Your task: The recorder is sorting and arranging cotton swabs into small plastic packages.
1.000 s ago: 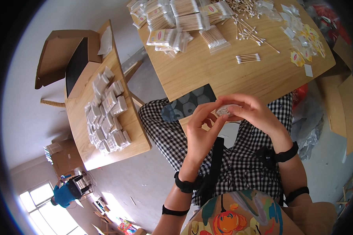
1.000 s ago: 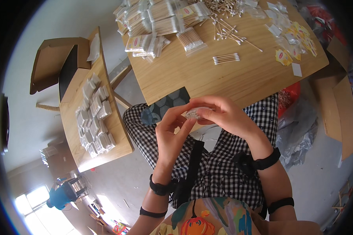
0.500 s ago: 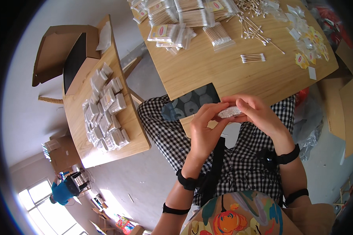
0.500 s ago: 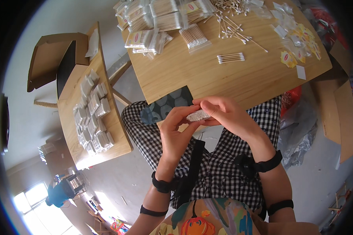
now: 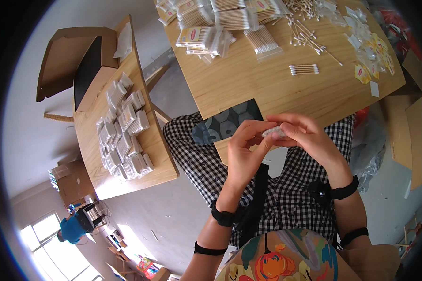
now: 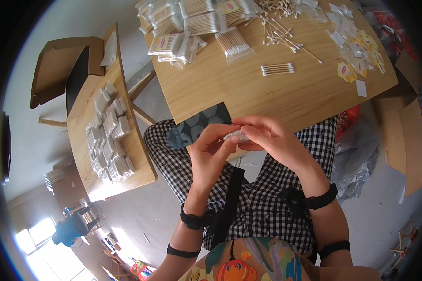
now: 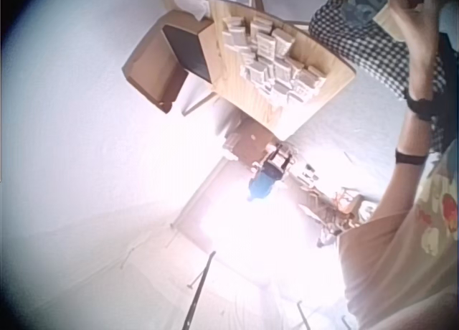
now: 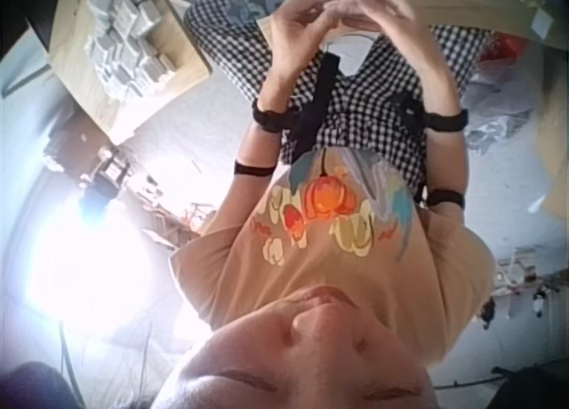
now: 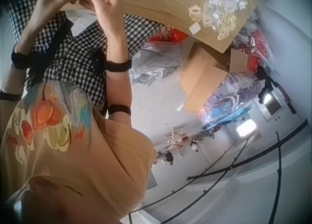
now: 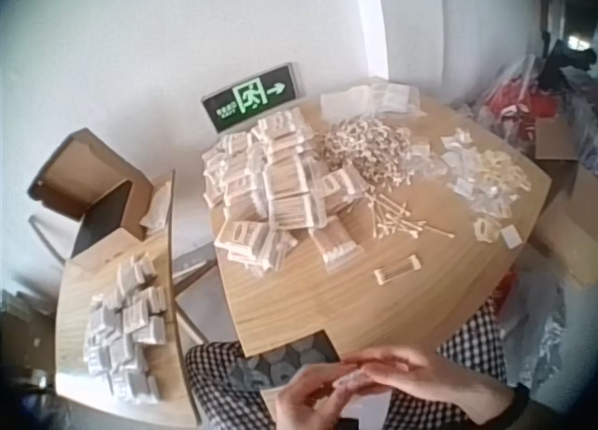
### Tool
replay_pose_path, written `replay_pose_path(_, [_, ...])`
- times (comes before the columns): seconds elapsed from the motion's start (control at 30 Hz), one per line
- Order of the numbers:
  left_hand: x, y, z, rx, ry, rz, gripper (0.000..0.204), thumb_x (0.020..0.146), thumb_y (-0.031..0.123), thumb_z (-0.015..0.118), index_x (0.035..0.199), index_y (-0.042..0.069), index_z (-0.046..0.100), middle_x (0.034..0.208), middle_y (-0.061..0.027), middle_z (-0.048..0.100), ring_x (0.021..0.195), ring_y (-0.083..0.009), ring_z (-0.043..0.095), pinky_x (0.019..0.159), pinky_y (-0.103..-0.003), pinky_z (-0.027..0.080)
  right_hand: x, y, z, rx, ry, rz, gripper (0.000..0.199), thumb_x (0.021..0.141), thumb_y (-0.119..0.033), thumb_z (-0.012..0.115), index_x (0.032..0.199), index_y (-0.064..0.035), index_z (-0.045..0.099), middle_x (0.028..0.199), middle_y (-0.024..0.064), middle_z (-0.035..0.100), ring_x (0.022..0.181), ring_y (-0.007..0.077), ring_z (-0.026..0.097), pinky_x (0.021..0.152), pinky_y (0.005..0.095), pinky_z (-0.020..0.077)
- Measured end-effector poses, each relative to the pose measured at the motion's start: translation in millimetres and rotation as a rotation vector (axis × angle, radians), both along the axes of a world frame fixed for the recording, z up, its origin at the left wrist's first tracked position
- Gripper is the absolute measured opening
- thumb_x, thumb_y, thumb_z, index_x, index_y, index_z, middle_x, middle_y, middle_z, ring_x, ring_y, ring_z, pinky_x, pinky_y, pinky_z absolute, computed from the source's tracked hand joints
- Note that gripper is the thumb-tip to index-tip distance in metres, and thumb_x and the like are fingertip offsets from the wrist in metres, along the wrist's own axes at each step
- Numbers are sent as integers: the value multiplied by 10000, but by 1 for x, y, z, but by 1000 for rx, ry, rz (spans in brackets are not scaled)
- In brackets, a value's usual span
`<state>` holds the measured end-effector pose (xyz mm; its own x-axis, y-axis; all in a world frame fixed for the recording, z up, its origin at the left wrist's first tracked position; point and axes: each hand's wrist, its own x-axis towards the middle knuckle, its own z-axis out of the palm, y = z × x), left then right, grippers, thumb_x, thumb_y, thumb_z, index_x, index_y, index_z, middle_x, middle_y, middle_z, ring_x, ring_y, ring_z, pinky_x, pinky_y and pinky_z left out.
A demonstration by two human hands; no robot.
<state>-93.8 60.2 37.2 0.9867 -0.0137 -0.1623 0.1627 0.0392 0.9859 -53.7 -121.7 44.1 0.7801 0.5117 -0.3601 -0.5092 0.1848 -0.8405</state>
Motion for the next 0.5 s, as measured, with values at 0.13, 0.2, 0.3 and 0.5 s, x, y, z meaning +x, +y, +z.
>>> replay_pose_path(0.13, [-1, -2, -4, -19, 20, 56, 176, 926, 49, 715, 1092, -7, 727, 1042, -62, 641, 880, -111, 663, 752, -232, 568, 0, 1, -3, -17, 2, 29, 373, 1037, -122, 542, 1347, 86, 542, 1270, 191, 636, 1114, 251, 679, 939, 368, 604])
replay_pose_path(0.2, [-2, -2, -8, -23, -15, 65, 166, 930, 50, 711, 1084, -11, 730, 1044, -64, 644, 890, -114, 662, 756, -233, 569, 1, 1, -3, -3, 7, 13, 367, 1031, -118, 564, 1330, 96, 549, 1231, 182, 648, 1086, 233, 687, 935, 344, 603])
replay_pose_path(0.3, [-2, -3, -12, -48, -20, 75, 181, 929, 46, 712, 1099, -12, 731, 1049, -59, 648, 892, -116, 661, 767, -237, 566, 4, 2, -4, -3, 21, 25, 362, 1028, -118, 576, 1318, 99, 557, 1217, 177, 654, 1080, 226, 687, 930, 336, 605])
replay_pose_path(0.5, [2, 7, -8, -157, 55, 8, 220, 942, 64, 703, 1144, -21, 724, 1089, -81, 644, 955, -135, 650, 800, -247, 558, 8, -1, 0, 11, 34, 29, 366, 1034, -141, 569, 1312, 98, 565, 1207, 194, 659, 1069, 236, 693, 927, 343, 606])
